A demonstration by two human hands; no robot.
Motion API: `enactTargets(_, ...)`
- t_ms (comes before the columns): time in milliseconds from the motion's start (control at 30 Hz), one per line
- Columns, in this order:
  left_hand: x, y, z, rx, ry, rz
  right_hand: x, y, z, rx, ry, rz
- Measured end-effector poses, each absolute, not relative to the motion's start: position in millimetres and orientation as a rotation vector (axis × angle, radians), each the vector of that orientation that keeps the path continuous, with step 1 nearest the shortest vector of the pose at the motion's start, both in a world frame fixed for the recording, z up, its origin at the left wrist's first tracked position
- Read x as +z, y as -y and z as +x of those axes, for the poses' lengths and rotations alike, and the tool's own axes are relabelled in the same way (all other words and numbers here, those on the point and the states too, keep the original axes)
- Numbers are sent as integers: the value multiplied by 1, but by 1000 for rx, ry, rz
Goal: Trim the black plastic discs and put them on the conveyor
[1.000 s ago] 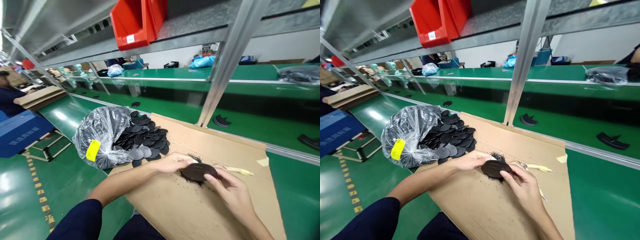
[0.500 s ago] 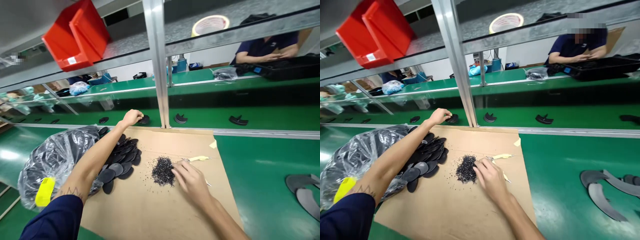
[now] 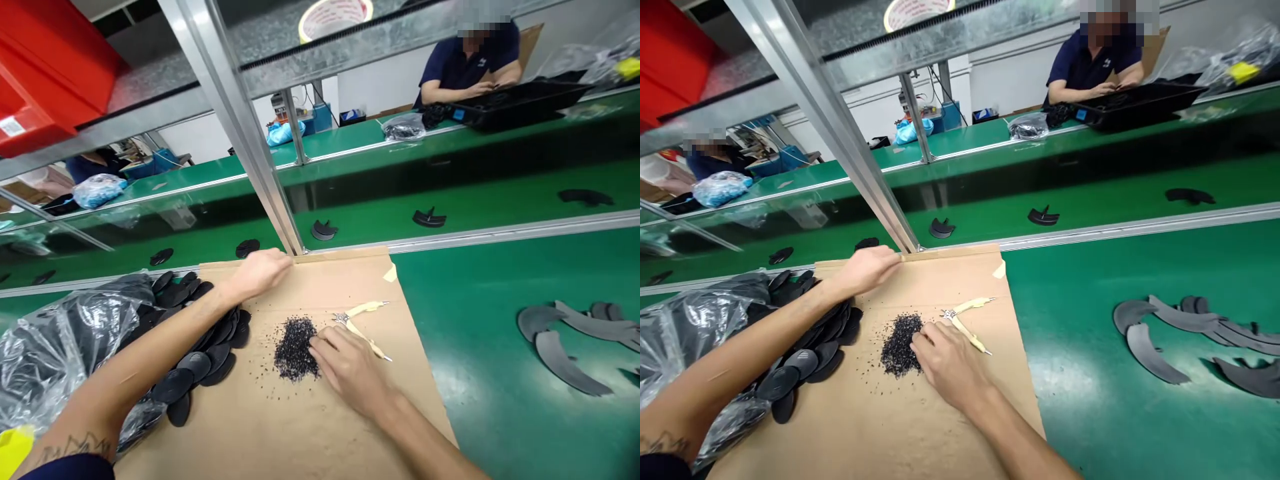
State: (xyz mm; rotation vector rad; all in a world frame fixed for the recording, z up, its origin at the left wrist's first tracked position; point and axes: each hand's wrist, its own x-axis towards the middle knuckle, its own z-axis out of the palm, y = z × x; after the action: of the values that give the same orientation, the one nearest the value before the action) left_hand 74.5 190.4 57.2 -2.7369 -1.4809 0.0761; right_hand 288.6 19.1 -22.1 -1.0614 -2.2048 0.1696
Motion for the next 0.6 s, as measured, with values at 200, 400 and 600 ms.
enactTargets(200, 42, -227, 189, -37, 1611, -2727, -25, -20, 290, 156, 2227, -1055)
enactTargets(400, 42, -279, 224, -190, 2038, -2545, -25, -19, 291, 97, 2224, -1063)
enactTargets(600, 57, -243, 204, -625, 1767, -2786, -21, -19, 286, 133, 1914, -1162)
